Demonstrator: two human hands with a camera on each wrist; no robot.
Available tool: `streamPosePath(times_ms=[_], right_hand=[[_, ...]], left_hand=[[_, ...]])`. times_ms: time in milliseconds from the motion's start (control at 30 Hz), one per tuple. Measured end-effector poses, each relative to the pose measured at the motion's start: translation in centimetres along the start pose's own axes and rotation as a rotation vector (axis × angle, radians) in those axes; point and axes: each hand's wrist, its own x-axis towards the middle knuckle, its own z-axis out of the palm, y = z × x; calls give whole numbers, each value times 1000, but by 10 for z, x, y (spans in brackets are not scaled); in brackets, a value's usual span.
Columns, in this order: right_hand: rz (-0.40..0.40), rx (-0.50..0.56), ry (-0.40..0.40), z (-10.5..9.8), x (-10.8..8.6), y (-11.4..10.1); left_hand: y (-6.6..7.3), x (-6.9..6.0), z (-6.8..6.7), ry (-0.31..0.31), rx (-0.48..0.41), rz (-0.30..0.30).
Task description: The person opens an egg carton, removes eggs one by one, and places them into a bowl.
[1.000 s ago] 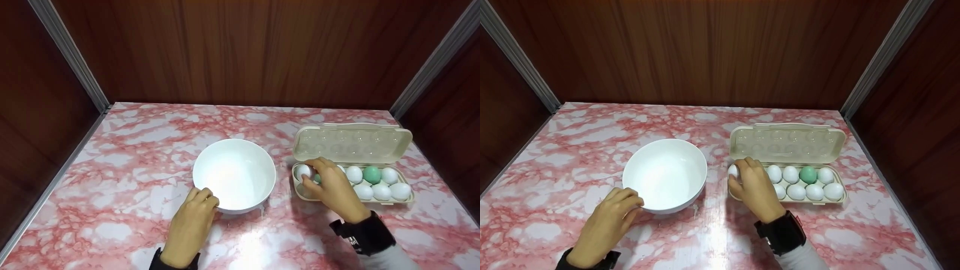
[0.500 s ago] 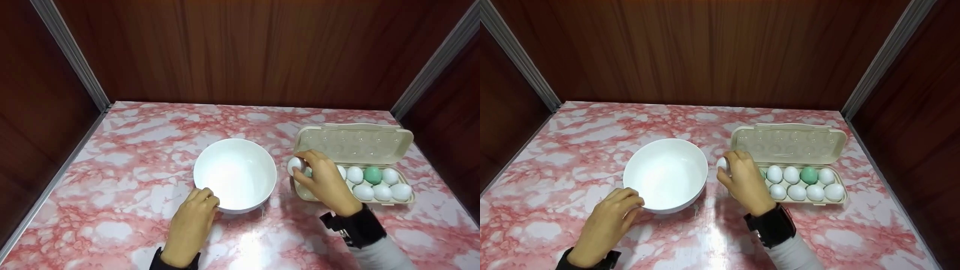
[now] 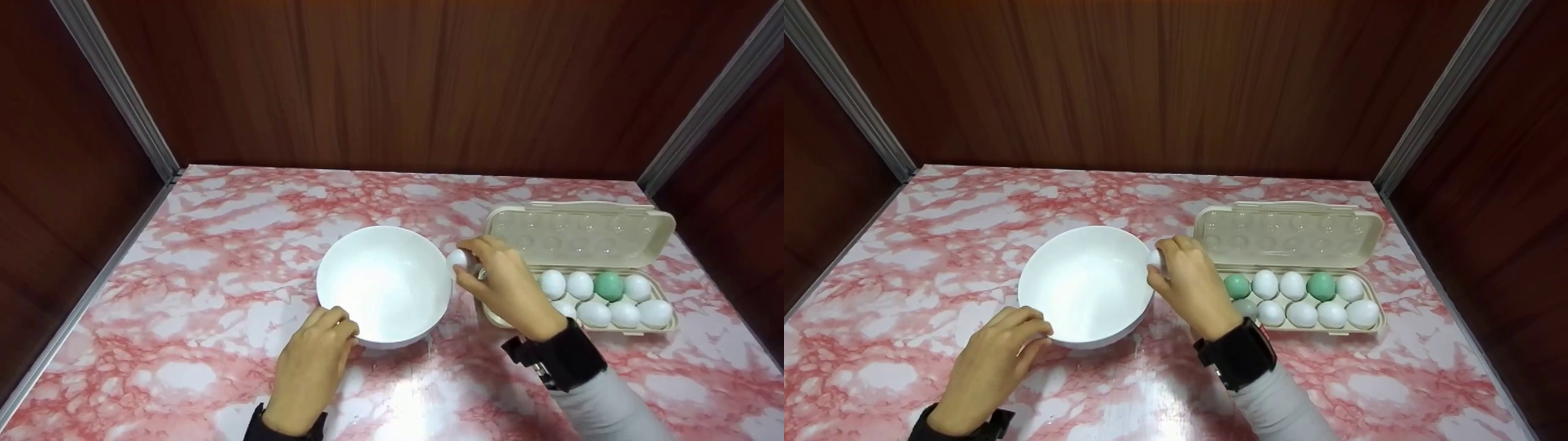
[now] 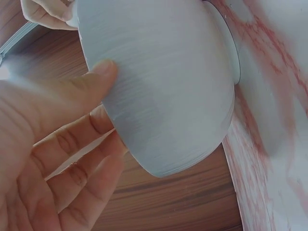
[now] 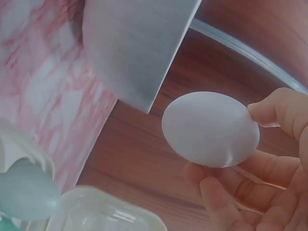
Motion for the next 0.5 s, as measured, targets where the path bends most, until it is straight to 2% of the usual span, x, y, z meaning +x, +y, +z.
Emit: streamPosePath(times_ms=[500], right_hand=[[-53, 37, -47, 11, 24, -32]], left_hand=[[0, 0, 2, 8, -9, -10]])
